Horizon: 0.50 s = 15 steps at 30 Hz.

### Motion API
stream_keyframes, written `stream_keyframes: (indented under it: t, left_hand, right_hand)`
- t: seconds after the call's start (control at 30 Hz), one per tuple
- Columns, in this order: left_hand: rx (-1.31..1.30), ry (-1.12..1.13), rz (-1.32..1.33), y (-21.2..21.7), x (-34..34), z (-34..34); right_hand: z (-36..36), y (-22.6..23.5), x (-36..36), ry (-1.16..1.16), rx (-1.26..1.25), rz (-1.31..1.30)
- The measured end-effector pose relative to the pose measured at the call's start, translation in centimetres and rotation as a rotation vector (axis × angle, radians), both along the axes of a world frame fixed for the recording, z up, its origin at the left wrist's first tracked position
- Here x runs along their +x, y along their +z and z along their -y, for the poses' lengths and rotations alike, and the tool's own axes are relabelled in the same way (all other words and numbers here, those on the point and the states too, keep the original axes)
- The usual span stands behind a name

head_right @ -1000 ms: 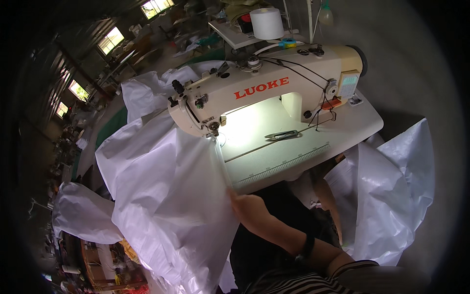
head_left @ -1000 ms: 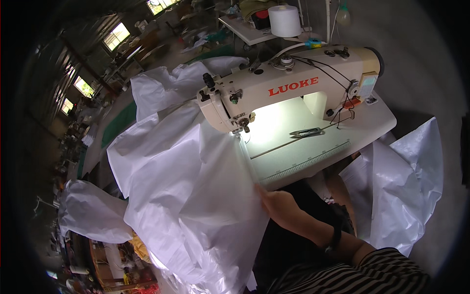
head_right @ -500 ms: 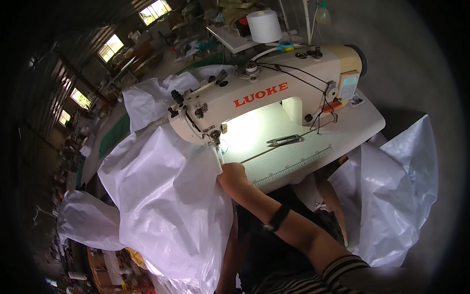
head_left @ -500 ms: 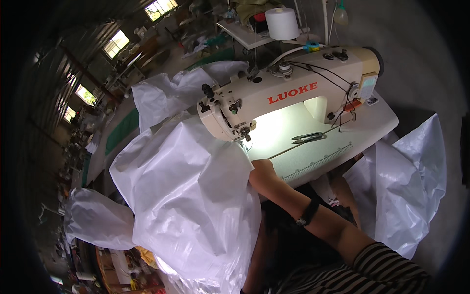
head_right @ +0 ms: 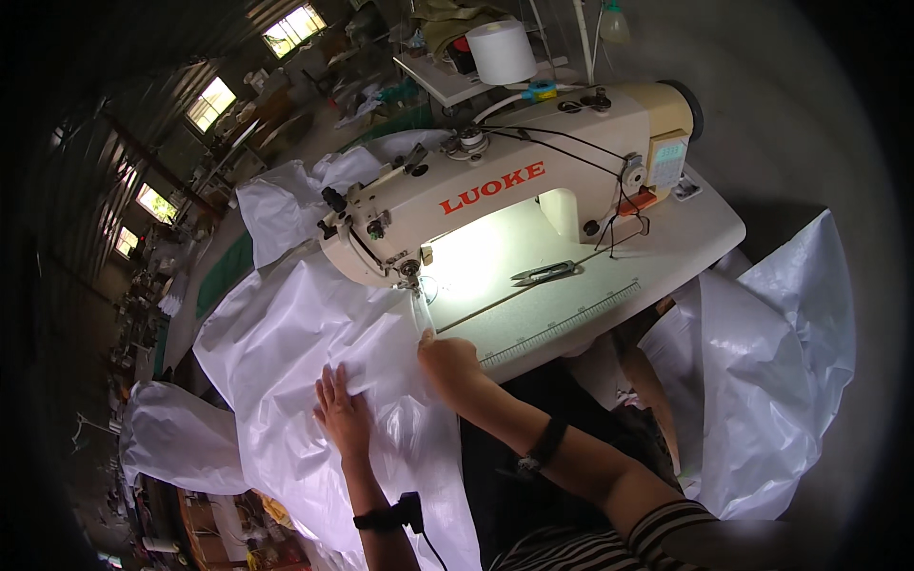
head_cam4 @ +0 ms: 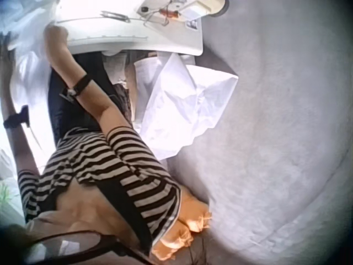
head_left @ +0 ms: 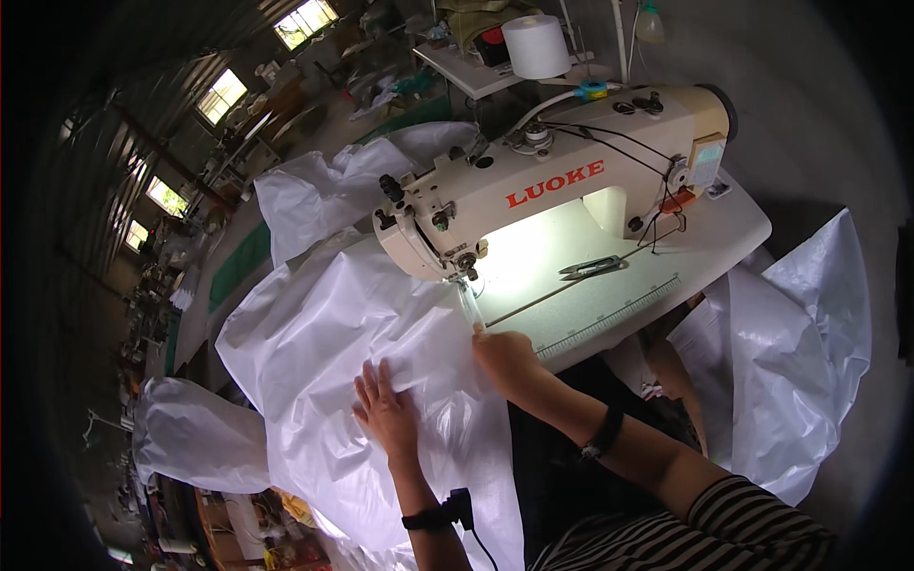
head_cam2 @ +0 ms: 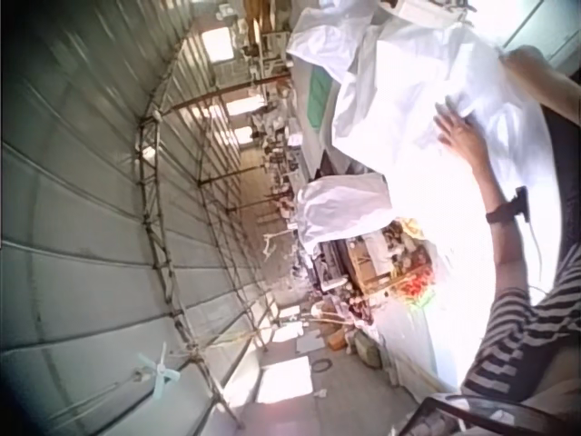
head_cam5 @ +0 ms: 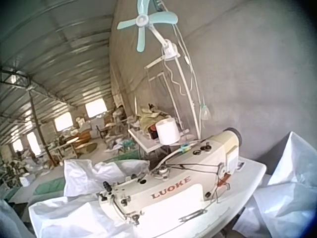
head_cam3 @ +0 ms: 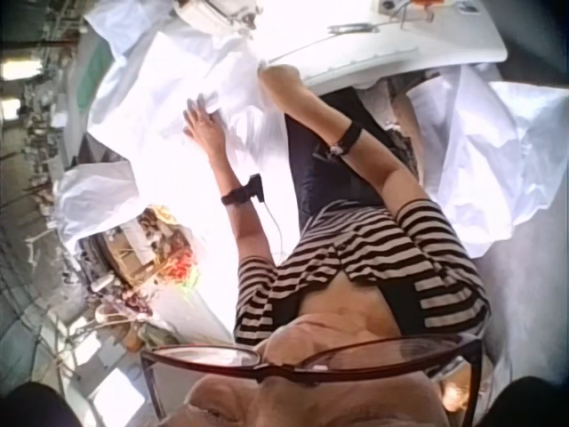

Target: The person aligns and folds the edges of a large white plastic sheet, feeds it through a sewing machine, and trims the thread with shears. They then lift and reposition the material to sew another section of the edge.

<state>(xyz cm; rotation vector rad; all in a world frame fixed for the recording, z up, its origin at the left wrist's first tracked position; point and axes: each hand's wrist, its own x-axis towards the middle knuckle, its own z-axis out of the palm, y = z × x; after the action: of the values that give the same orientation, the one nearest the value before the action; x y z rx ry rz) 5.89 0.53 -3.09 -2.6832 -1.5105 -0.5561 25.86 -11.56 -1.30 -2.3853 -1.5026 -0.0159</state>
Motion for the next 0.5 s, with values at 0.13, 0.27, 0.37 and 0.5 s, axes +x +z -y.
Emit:
stream_keyframes:
  t: [0.13, 0.27, 0.37, 0.5]
  left_hand:
    - [0.0, 0.087, -0.025, 0.4, 1.7, -3.5]
    - [-0.027, 0.127, -0.054, -0.2, 2.7, -6.2]
    - [-0.029, 0.122, -0.057, -0.6, 3.2, -7.7]
    - [-0.015, 0.083, -0.06, 2.0, 3.8, -6.5]
  right_hand:
    - [-1.1, 0.5, 1.0, 0.03, -0.115, 0.045]
    - [-3.0, 0.2, 2.6, 0.033, -0.069, 0.012]
    - [-4.2, -0.7, 3.0, 0.028, -0.097, 0.0]
    - [-4.4, -0.3, 2.8, 0.025, -0.136, 0.039]
